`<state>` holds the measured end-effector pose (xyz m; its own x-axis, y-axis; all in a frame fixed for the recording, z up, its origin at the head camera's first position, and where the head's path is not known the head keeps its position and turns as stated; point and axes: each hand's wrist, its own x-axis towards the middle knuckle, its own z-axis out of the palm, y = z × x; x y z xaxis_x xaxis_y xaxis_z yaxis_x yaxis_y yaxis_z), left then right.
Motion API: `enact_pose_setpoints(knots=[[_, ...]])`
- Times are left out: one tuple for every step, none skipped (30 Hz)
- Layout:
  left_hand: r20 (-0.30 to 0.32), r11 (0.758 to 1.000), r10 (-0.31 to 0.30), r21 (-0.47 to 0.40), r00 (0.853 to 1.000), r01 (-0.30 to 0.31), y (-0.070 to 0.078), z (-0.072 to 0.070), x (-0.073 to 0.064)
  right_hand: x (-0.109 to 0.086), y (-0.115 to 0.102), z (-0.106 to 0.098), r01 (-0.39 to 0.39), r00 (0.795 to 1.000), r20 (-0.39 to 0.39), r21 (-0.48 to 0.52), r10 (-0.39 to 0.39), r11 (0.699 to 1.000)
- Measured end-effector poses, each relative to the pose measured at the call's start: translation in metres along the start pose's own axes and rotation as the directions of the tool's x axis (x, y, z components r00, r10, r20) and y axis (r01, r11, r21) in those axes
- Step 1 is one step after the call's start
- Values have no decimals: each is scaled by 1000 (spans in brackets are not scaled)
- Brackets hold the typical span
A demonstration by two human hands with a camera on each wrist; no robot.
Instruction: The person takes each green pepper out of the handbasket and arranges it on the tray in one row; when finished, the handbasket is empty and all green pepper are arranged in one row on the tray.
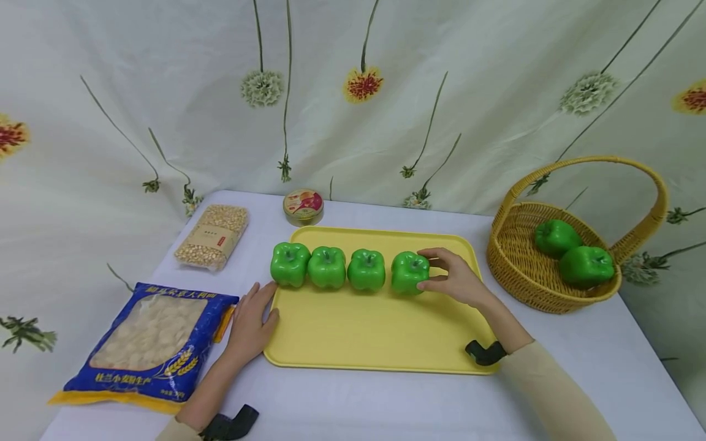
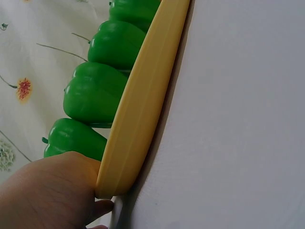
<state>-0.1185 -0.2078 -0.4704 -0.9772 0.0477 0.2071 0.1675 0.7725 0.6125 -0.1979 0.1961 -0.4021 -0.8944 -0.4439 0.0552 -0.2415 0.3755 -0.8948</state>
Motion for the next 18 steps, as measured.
enact_pose_setpoints(knots=[[-1, 1000, 1, -2, 1000, -1, 0, 0, 0, 1, 0, 0, -2, 1000, 3, -2, 2, 1000], [-2, 1000, 2, -1, 1000, -2, -1, 0, 0, 1, 1, 1, -5, 1000, 5, -4, 5, 1000], [-2, 1000, 2, -1, 1000, -2, -1, 1, 0, 1, 1, 1, -6, 1000, 7, -5, 6, 1000], [-3, 1000, 3, 0, 1000, -3, -2, 1, 0, 2, 1, 1, -6, 1000, 12, -3, 6, 1000], [-4, 1000, 3, 0, 1000, -3, -2, 1, 1, 2, 1, 2, -6, 1000, 15, -1, 6, 1000], [-5, 1000, 4, -1, 1000, -4, -2, 2, 1, 3, 1, 2, -4, 1000, 19, -1, 4, 1000], [-7, 1000, 3, -1, 1000, -3, -3, 2, 1, 3, 1, 2, -2, 1000, 23, 0, 2, 1000], [-7, 1000, 3, 0, 1000, -3, -3, 2, 1, 4, 1, 3, 1, 1000, 26, -2, -1, 1000], [-8, 1000, 3, -1, 1000, -3, -3, 2, 1, 5, 1, 3, 4, 1000, 28, -4, -4, 1000], [-9, 1000, 3, -1, 1000, -3, -3, 2, 1, 5, 1, 4, 6, 1000, 29, -7, -6, 1000], [-9, 1000, 3, -2, 1000, -3, -3, 2, 1, 6, 1, 4, 7, 1000, 29, -11, -7, 1000], [-8, 1000, 2, -4, 1000, -2, -3, 2, 1, 6, 1, 5, 7, 1000, 28, -14, -7, 1000], [-7, 1000, 2, -6, 1000, -2, -3, 2, 1, 7, 1, 5, 7, 1000, 28, -15, -6, 1000], [-5, 1000, 0, -6, 1000, 0, -2, 2, 1, 7, 1, 6, 6, 1000, 28, -17, -5, 1000], [-3, 1000, -1, -6, 1000, 1, -2, 1, 1, 7, 1, 6, 5, 1000, 28, -18, -5, 1000], [-1, 1000, -4, -7, 1000, 4, -2, 1, 1, 8, 1, 7, 5, 1000, 29, -19, -4, 1000], [0, 1000, -5, -6, 1000, 5, -1, 1, 1, 8, 1, 7, 5, 1000, 29, -21, -5, 1000], [2, 1000, -6, -5, 1000, 6, -1, 1, 1, 8, 1, 8, 6, 1000, 30, -22, -6, 1000]])
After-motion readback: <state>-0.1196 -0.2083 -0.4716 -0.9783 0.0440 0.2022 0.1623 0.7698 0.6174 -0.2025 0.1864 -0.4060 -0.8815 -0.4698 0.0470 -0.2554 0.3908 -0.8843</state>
